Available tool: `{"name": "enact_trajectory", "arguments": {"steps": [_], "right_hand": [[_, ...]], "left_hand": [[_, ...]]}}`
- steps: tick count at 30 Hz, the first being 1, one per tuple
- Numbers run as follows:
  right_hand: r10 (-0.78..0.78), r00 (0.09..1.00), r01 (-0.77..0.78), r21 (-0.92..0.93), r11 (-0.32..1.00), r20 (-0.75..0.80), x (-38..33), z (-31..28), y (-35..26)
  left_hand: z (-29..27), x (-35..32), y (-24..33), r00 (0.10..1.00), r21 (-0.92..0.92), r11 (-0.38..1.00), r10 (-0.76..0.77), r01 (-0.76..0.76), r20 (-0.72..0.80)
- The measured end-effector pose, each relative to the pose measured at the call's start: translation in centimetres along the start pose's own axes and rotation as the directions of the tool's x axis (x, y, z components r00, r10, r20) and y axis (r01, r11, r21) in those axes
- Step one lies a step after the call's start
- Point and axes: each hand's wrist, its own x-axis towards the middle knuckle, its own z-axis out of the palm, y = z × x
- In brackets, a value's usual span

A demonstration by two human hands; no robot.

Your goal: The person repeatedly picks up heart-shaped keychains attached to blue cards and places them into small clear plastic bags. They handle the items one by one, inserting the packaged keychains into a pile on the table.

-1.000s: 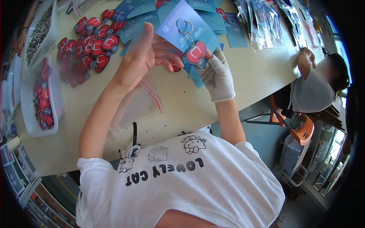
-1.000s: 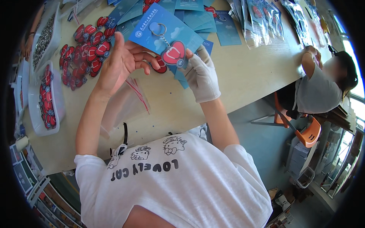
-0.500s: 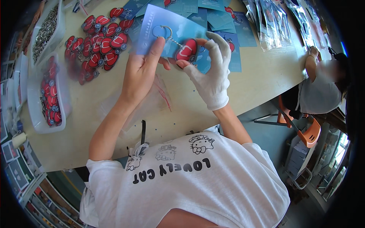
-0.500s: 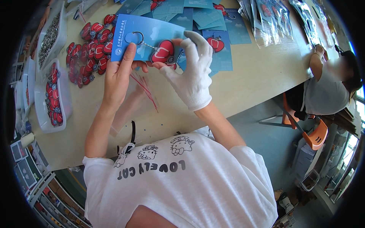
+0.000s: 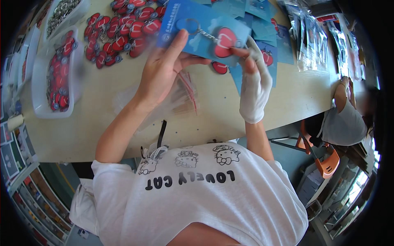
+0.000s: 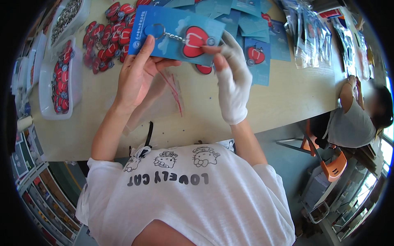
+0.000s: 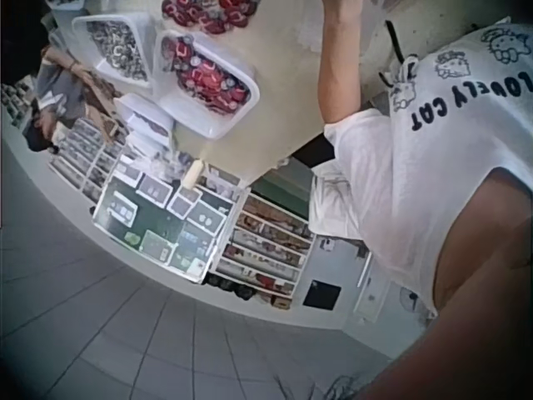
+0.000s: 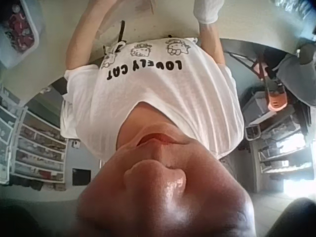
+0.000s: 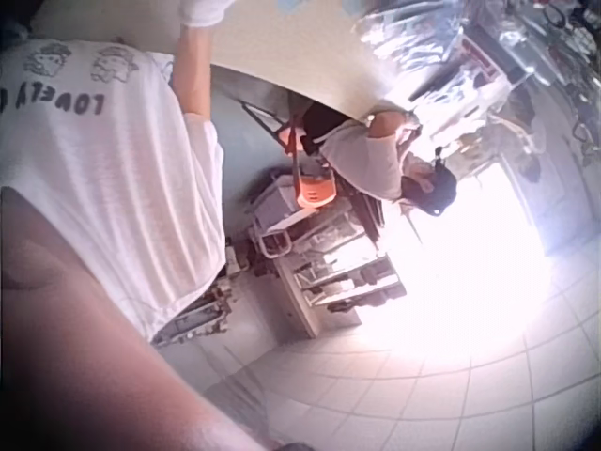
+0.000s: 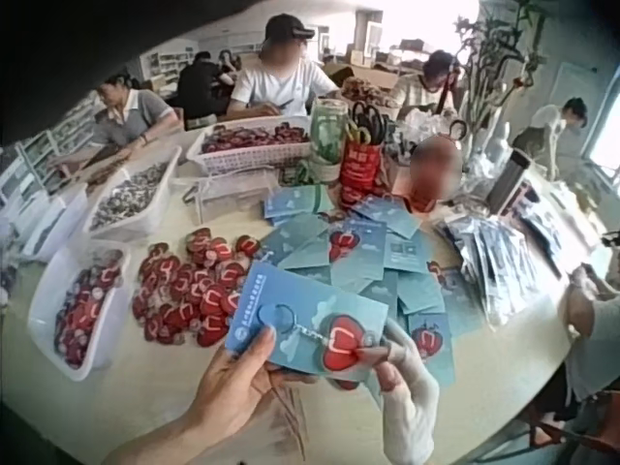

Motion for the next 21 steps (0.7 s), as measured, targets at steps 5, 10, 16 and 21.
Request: {"name": "enact_trajectory", "arguments": {"steps": [5,10,16,21], "right_hand": [[0.539,0.841,-0.49,0.491,0.72,0.048,0.3,1.8,-0.5],[0.533,0.84,-0.495,0.55,0.672,0.105,0.4,-0.8,1.8],[0.474,0.877,-0.437,0.528,0.728,0.073,0.4,-1.6,3.1],[0.454,0.889,-0.438,0.41,0.8,0.065,-0.2,-2.1,3.3]], "left_hand": [[-3.0,-1.5,1.0,0.973,0.51,0.843,0.059,-0.169,0.224],[-7.5,-5.2,1.5,0.97,0.97,-0.212,0.186,-0.118,0.159],[-8.4,-5.4,1.6,0.988,0.995,0.01,0.124,-0.098,0.096],[-8.9,-5.6,1.8,1.0,0.954,0.299,0.014,-0.001,-0.003]]}}
